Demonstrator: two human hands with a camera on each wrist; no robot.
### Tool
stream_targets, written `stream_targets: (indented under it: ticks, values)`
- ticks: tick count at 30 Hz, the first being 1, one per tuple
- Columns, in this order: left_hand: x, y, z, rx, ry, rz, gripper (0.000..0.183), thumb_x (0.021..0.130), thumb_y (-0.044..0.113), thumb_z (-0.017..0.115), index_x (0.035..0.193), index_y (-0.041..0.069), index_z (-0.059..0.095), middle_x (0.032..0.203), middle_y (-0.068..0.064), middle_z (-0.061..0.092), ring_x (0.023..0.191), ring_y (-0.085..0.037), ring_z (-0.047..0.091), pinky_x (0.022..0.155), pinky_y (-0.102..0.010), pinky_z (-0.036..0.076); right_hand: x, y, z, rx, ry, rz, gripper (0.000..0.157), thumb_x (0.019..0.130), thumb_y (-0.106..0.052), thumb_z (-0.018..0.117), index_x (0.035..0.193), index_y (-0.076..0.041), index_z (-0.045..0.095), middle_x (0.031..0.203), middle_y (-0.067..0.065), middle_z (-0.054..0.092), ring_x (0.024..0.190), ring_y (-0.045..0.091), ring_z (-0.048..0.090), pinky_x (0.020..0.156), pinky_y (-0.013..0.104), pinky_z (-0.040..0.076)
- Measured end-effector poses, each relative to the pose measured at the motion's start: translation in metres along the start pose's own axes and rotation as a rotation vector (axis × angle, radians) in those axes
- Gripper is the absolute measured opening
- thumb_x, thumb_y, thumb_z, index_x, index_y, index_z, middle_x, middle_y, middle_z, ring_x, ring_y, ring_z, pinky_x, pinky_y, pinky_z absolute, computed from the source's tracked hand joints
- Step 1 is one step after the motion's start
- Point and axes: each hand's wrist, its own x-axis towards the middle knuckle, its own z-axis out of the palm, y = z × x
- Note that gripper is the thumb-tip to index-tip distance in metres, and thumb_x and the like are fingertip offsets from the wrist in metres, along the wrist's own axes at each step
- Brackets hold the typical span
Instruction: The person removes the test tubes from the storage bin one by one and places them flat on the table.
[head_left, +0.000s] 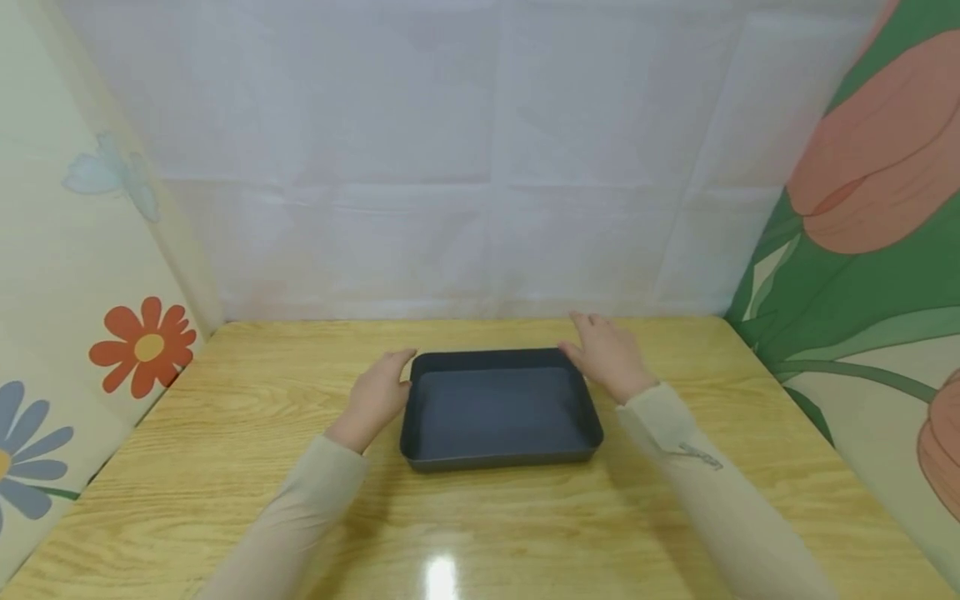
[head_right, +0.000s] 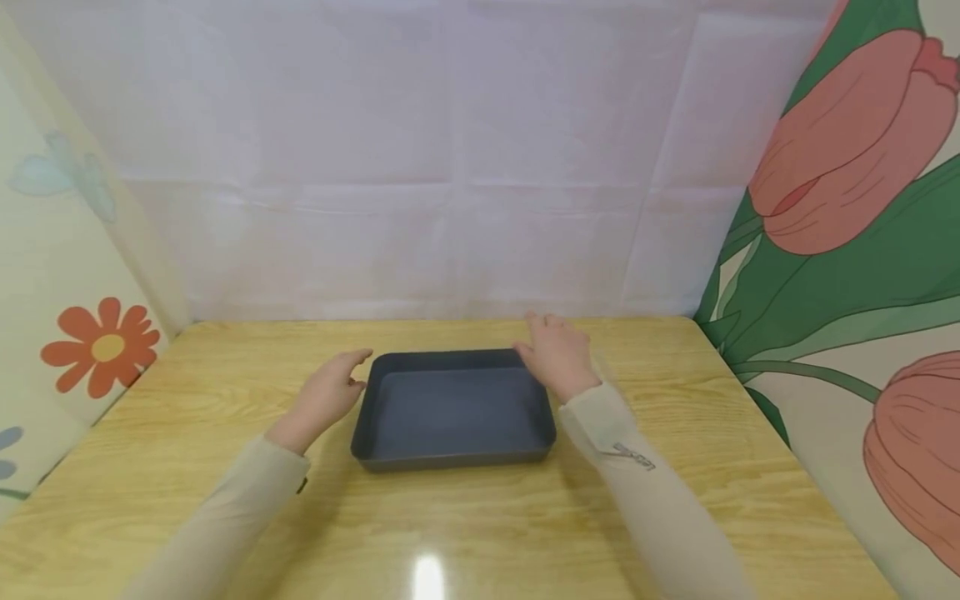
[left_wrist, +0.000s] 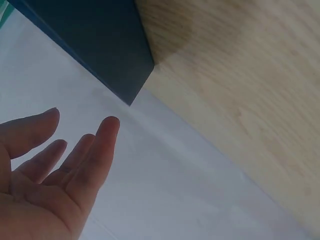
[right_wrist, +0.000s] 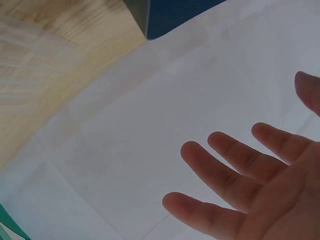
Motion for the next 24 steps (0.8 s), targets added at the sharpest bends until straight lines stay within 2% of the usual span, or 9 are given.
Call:
stream_targets:
  ticks: [3,6,16,20,24]
  values:
    - [-0.001,-0.004,0.001,-0.05,-0.03,-0.028,0.051,0.096,-0.003,0.055,0.145,-0.008,0.044,0.146,-0.031,0.048,0.135,-0.047,0.045,0.112,-0.058,0.041,-0.002,0.003,-0.002,0.014,0.012,0.011,0.061,0.102,-0.035,0.054,0.148,0.003,0.042,0.141,0.031,0.052,0.127,0.047,0.053,0.103,0.06,0.047]
    - [-0.001,-0.007,0.002,-0.101,-0.054,-0.055,0.052,0.097,0.0,0.055,0.146,-0.009,0.042,0.145,-0.032,0.049,0.134,-0.048,0.046,0.111,-0.059,0.041,-0.004,0.006,-0.003,0.023,0.028,0.019,0.059,0.102,-0.033,0.054,0.147,0.003,0.043,0.141,0.031,0.053,0.126,0.047,0.054,0.102,0.061,0.048]
    - [-0.009,-0.018,0.004,-0.271,-0.112,-0.152,0.055,0.097,0.005,0.058,0.146,-0.011,0.039,0.14,-0.037,0.049,0.125,-0.05,0.053,0.099,-0.056,0.051,-0.014,0.021,0.001,0.066,0.079,0.039,0.05,0.103,-0.025,0.052,0.144,0.004,0.047,0.14,0.031,0.054,0.124,0.048,0.055,0.1,0.061,0.049]
    - [-0.009,-0.023,0.003,-0.312,-0.124,-0.166,0.055,0.098,0.005,0.058,0.147,-0.011,0.039,0.134,-0.037,0.053,0.118,-0.049,0.057,0.092,-0.053,0.055,-0.017,0.03,0.002,0.075,0.07,0.05,0.05,0.104,-0.025,0.049,0.143,0.005,0.047,0.14,0.03,0.054,0.122,0.048,0.057,0.099,0.06,0.05]
    - [-0.01,-0.026,0.003,-0.415,-0.162,-0.195,0.055,0.099,0.005,0.057,0.148,-0.01,0.037,0.132,-0.036,0.053,0.107,-0.041,0.063,0.084,-0.046,0.059,-0.021,0.039,-0.001,0.104,0.042,0.071,0.05,0.104,-0.024,0.048,0.144,0.006,0.047,0.142,0.03,0.053,0.125,0.048,0.054,0.103,0.06,0.048]
